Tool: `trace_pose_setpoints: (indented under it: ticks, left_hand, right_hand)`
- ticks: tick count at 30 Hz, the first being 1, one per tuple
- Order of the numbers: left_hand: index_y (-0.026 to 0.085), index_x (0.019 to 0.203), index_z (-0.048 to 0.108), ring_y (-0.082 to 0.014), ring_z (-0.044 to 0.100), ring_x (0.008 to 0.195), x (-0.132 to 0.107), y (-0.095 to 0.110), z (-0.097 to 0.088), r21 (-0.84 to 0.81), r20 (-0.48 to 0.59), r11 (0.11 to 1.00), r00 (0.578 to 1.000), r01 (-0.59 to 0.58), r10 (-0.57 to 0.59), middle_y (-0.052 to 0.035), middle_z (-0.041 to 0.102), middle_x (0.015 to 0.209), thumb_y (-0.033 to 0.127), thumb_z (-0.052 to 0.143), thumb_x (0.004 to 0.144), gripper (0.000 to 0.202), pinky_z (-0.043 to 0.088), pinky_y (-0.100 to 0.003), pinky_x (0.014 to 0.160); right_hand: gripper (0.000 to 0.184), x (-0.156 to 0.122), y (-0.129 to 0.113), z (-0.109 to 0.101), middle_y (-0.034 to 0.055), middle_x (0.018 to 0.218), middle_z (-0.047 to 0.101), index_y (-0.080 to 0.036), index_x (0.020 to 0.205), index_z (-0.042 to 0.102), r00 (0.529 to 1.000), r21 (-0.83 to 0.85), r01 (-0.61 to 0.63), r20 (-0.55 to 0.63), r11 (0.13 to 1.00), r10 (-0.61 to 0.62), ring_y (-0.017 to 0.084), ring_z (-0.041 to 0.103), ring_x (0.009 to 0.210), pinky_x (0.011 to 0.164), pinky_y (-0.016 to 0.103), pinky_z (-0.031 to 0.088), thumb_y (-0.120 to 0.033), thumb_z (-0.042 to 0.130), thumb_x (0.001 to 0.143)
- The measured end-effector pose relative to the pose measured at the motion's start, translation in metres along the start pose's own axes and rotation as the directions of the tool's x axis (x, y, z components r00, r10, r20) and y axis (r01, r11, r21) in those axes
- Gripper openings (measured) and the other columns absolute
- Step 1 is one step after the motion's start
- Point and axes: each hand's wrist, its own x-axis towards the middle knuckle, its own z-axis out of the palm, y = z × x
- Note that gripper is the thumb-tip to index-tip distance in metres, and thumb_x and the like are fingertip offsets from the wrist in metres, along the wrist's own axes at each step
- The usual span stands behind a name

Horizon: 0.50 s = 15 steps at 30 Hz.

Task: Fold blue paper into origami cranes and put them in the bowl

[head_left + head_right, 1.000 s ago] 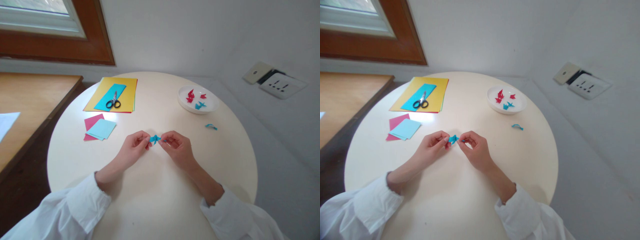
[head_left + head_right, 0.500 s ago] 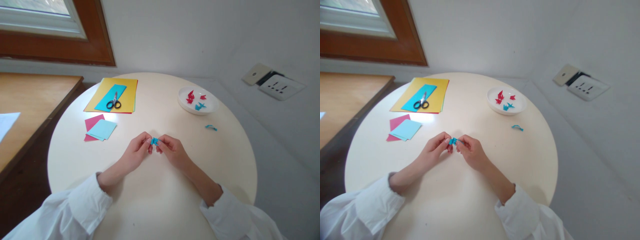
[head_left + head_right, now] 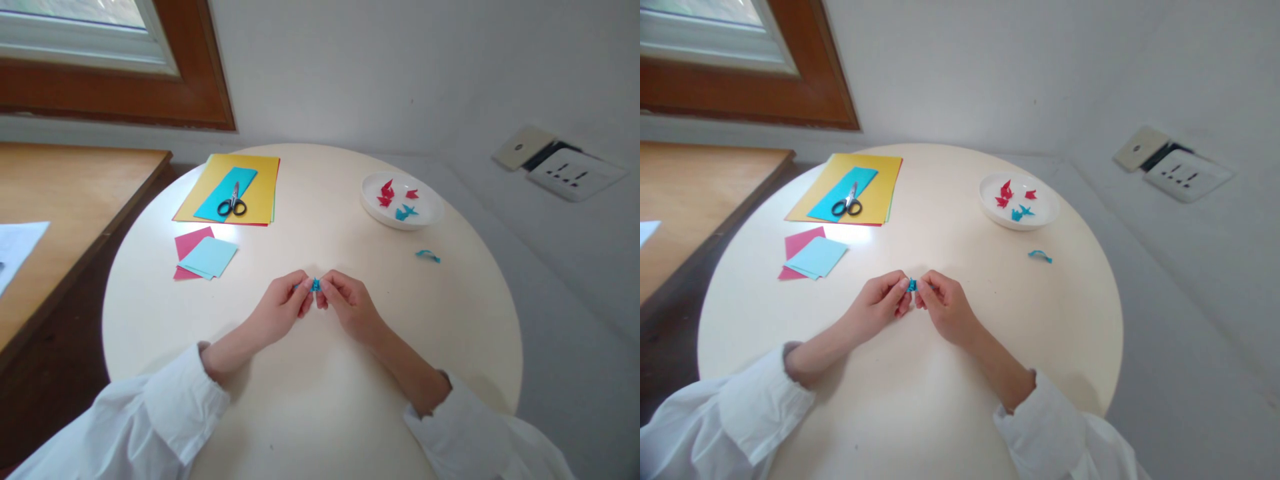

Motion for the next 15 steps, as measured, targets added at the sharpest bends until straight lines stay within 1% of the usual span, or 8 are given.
trace_pose_setpoints:
  ticks: [3,8,12,15]
  left_hand:
    - [0.019,0.061,0.043,-0.0101,0.043,0.052,-0.001,0.003,0.001,-0.13,0.007,0.991,1.0,-0.015,0.016,0.0038,0.045,0.052,0.043,0.036,0.09,0.038,0.035,-0.023,0.052]
    - [0.018,0.063,0.043,-0.0095,0.043,0.052,0.0,0.004,0.001,-0.295,0.045,0.955,0.998,-0.025,0.04,0.0043,0.044,0.052,0.046,0.041,0.089,0.038,0.036,-0.023,0.053]
    - [0.018,0.064,0.043,-0.0087,0.041,0.051,-0.001,0.003,0.001,-0.375,0.068,0.927,0.996,-0.022,0.051,0.0048,0.044,0.052,0.047,0.043,0.088,0.038,0.035,-0.023,0.053]
    - [0.018,0.064,0.044,-0.0087,0.041,0.051,-0.001,0.003,0.001,-0.374,0.07,0.927,0.996,-0.016,0.045,0.0049,0.044,0.052,0.049,0.043,0.088,0.039,0.034,-0.023,0.053]
  right_hand:
    - [0.037,0.0,0.002,0.002,-0.0013,0.06,0.052,-0.019,0.066,0.048,1.0,0.142,-0.021,0.023,0.99,0.018,0.012,0.05,0.059,0.06,0.028,0.04,-0.051,0.048,0.084]
    - [0.033,-0.001,0.011,0.004,-0.0012,0.064,0.054,-0.019,0.069,0.05,0.997,0.37,-0.04,0.075,0.928,0.013,0.012,0.051,0.061,0.061,0.028,0.039,-0.047,0.052,0.085]
    - [0.032,-0.001,0.013,0.005,-0.0019,0.064,0.053,-0.019,0.068,0.052,0.997,0.447,-0.055,0.081,0.893,0.021,0.012,0.051,0.062,0.061,0.028,0.039,-0.047,0.055,0.084]
    - [0.034,-0.001,0.011,0.006,-0.0021,0.063,0.053,-0.019,0.066,0.052,0.996,0.48,-0.07,0.075,0.875,0.038,0.011,0.05,0.06,0.06,0.028,0.038,-0.049,0.058,0.081]
